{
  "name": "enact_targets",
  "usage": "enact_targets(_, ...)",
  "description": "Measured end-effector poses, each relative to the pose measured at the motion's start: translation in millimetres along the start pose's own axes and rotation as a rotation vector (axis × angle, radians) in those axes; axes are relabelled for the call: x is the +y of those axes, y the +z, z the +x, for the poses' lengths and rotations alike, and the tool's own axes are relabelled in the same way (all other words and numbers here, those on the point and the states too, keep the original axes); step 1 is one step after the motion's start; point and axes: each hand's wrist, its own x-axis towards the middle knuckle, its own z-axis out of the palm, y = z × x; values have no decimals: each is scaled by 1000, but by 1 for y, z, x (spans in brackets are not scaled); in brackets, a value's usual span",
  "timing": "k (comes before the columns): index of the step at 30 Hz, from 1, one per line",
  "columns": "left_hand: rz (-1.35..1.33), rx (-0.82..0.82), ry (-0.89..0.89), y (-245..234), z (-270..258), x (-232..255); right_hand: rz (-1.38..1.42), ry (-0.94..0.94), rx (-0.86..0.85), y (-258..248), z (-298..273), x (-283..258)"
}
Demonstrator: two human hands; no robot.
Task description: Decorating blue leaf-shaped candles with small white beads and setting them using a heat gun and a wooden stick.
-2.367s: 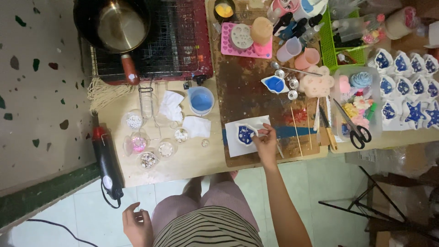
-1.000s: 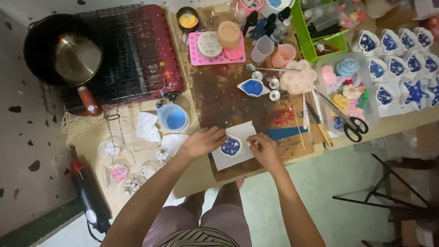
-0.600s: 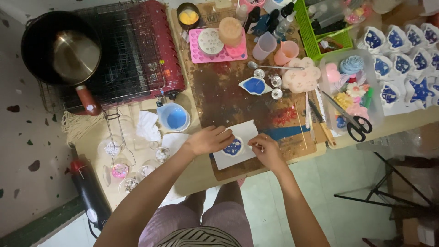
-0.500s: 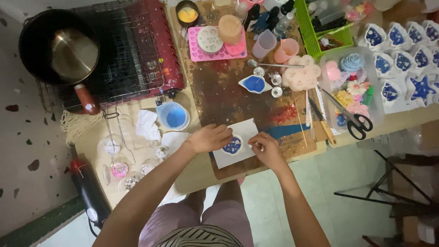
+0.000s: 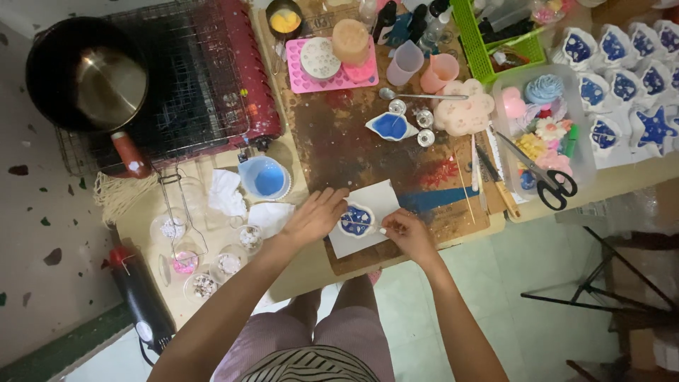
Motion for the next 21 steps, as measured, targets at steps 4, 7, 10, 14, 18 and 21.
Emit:
enact_targets(4, -99, 6, -103, -11, 3, 6, 59, 51, -23, 6, -2, 19)
enact_targets(7, -140, -35, -181, -13, 4, 10, 150, 36, -1, 10, -5, 22)
enact_targets(10, -188, 24, -234, 5, -4, 16, 91, 71, 30, 15, -10, 21)
enact_targets(14, -188, 144, -320, 9, -5, 38, 107, 115, 49, 16, -14, 9)
enact_targets(18, -184, 71, -529, 23, -7, 61, 93, 112, 99, 12, -16, -14)
enact_targets(21, -224, 105, -624, 22, -6, 77, 16, 106, 105, 6, -15, -28)
